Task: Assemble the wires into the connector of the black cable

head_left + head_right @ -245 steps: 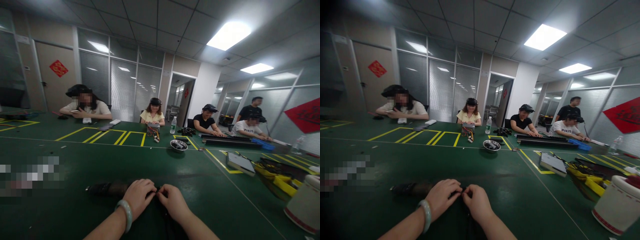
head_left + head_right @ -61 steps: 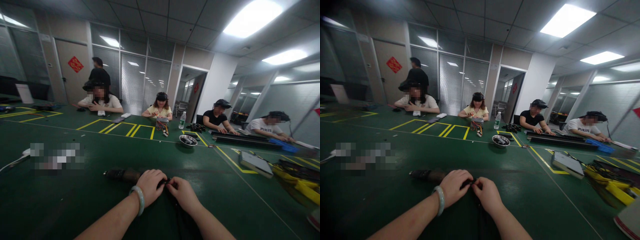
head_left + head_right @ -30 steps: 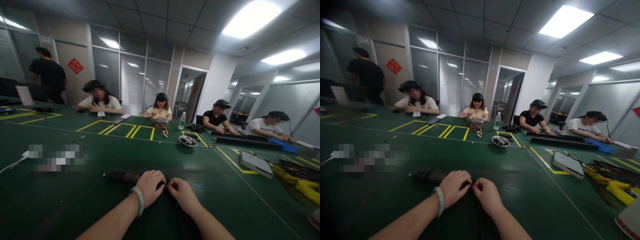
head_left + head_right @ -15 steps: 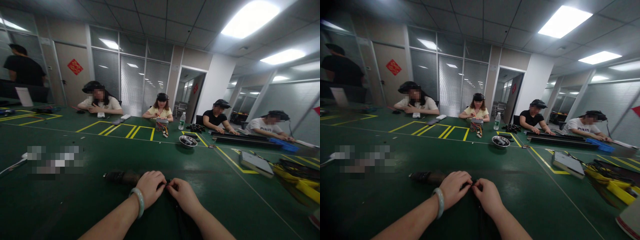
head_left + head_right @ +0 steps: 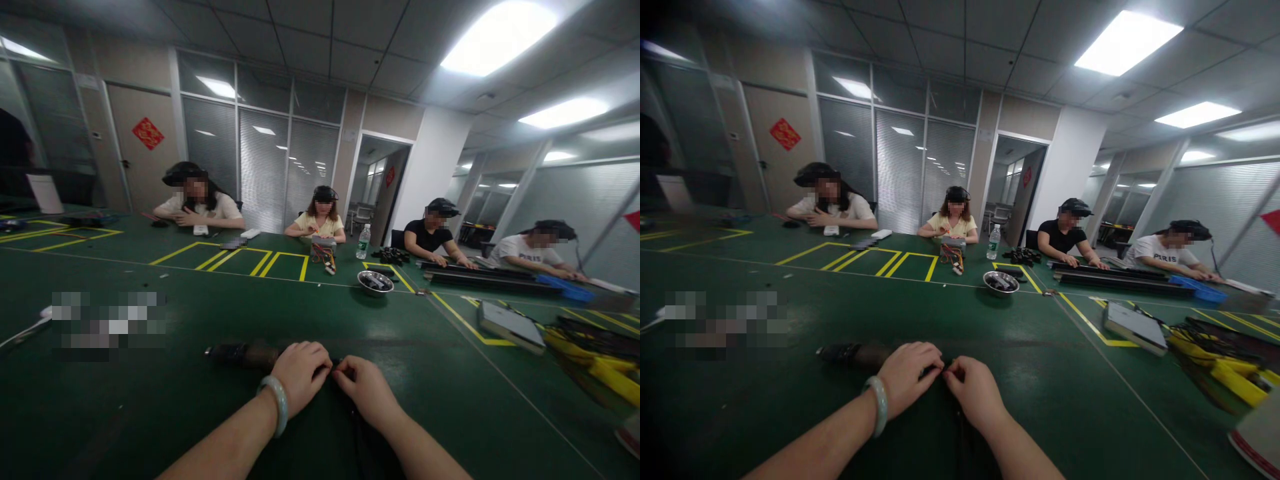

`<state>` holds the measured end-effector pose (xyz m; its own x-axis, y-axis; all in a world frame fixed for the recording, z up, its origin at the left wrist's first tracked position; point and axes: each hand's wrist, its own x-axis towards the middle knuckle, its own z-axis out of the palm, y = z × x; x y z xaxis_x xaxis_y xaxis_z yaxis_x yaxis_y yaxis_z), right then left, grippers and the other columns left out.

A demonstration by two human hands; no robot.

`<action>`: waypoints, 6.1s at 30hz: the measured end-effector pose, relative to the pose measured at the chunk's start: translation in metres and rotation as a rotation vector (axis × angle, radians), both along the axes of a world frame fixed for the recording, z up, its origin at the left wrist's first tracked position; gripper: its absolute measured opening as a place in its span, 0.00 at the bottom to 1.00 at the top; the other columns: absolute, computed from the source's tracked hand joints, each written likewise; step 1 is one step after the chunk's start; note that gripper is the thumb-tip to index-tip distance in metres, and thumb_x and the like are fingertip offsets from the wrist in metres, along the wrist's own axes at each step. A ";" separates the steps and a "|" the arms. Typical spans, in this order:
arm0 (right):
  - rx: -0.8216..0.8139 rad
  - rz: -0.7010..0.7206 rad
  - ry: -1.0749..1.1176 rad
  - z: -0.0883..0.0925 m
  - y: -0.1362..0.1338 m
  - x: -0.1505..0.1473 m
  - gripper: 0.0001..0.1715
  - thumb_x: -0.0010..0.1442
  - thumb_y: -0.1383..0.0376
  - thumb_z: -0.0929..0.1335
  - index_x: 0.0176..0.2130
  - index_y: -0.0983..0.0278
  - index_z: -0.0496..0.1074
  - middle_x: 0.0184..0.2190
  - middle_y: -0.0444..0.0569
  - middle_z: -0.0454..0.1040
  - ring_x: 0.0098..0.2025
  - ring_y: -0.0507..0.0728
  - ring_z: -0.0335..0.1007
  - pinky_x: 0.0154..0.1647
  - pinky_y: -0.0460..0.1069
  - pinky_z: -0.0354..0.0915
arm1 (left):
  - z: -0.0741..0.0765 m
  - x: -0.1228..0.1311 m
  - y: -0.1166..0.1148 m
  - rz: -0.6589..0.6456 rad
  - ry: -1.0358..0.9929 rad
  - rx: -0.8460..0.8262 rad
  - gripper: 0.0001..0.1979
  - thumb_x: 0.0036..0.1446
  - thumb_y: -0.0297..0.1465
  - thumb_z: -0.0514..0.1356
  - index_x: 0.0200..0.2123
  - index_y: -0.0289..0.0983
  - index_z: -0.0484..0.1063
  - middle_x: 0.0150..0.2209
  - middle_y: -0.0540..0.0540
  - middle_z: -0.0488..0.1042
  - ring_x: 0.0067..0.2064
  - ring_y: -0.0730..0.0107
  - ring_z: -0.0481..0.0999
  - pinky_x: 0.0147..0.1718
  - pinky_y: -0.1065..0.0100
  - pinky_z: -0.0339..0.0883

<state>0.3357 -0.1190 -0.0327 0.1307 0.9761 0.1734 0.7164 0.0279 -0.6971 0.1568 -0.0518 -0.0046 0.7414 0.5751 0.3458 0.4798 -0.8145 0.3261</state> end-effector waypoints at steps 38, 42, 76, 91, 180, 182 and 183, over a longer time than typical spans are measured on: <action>-0.007 0.002 0.017 0.005 -0.001 -0.002 0.08 0.57 0.62 0.67 0.31 0.62 0.74 0.27 0.43 0.75 0.30 0.52 0.68 0.30 0.44 0.56 | 0.001 -0.001 -0.001 0.013 0.023 -0.003 0.08 0.55 0.27 0.55 0.38 0.42 0.69 0.40 0.50 0.72 0.43 0.64 0.69 0.42 0.63 0.60; -0.008 -0.008 0.015 0.005 -0.002 -0.002 0.07 0.57 0.62 0.67 0.31 0.63 0.74 0.27 0.43 0.74 0.30 0.52 0.68 0.30 0.44 0.56 | 0.003 -0.001 -0.002 0.003 0.022 -0.010 0.11 0.56 0.28 0.55 0.42 0.43 0.69 0.43 0.51 0.72 0.45 0.64 0.69 0.45 0.62 0.60; -0.012 0.005 0.011 0.005 -0.002 -0.002 0.08 0.58 0.62 0.67 0.31 0.63 0.74 0.27 0.44 0.74 0.30 0.53 0.68 0.31 0.45 0.57 | 0.003 -0.001 -0.004 0.050 0.038 -0.027 0.10 0.55 0.27 0.56 0.41 0.42 0.67 0.41 0.50 0.72 0.44 0.64 0.70 0.45 0.61 0.60; -0.012 0.008 0.018 0.004 -0.001 -0.001 0.08 0.58 0.62 0.67 0.31 0.63 0.74 0.27 0.43 0.75 0.30 0.53 0.68 0.31 0.45 0.57 | 0.002 0.000 -0.003 0.067 0.046 -0.016 0.11 0.55 0.28 0.55 0.43 0.41 0.67 0.41 0.49 0.72 0.44 0.63 0.70 0.45 0.61 0.60; -0.001 0.009 -0.004 0.005 -0.001 -0.001 0.07 0.58 0.63 0.67 0.31 0.63 0.74 0.27 0.43 0.75 0.30 0.52 0.68 0.31 0.45 0.57 | -0.002 -0.002 0.001 -0.024 0.024 -0.002 0.10 0.55 0.27 0.56 0.40 0.43 0.70 0.43 0.50 0.72 0.45 0.63 0.69 0.45 0.62 0.59; 0.000 0.010 0.003 0.005 -0.001 -0.001 0.07 0.58 0.63 0.67 0.31 0.63 0.74 0.28 0.43 0.75 0.30 0.52 0.68 0.31 0.44 0.57 | -0.002 -0.001 0.000 -0.021 0.014 -0.002 0.11 0.55 0.27 0.56 0.42 0.43 0.70 0.43 0.51 0.72 0.45 0.63 0.69 0.45 0.61 0.59; -0.005 0.008 0.009 0.005 -0.001 -0.002 0.07 0.58 0.63 0.67 0.31 0.63 0.74 0.27 0.43 0.75 0.29 0.52 0.68 0.31 0.44 0.57 | -0.001 -0.001 0.000 -0.013 0.006 -0.007 0.11 0.55 0.27 0.56 0.42 0.43 0.69 0.43 0.51 0.72 0.45 0.63 0.69 0.45 0.61 0.59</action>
<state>0.3341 -0.1197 -0.0277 0.1243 0.9779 0.1678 0.7101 0.0305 -0.7035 0.1555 -0.0523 -0.0057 0.7509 0.5678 0.3372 0.4713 -0.8184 0.3286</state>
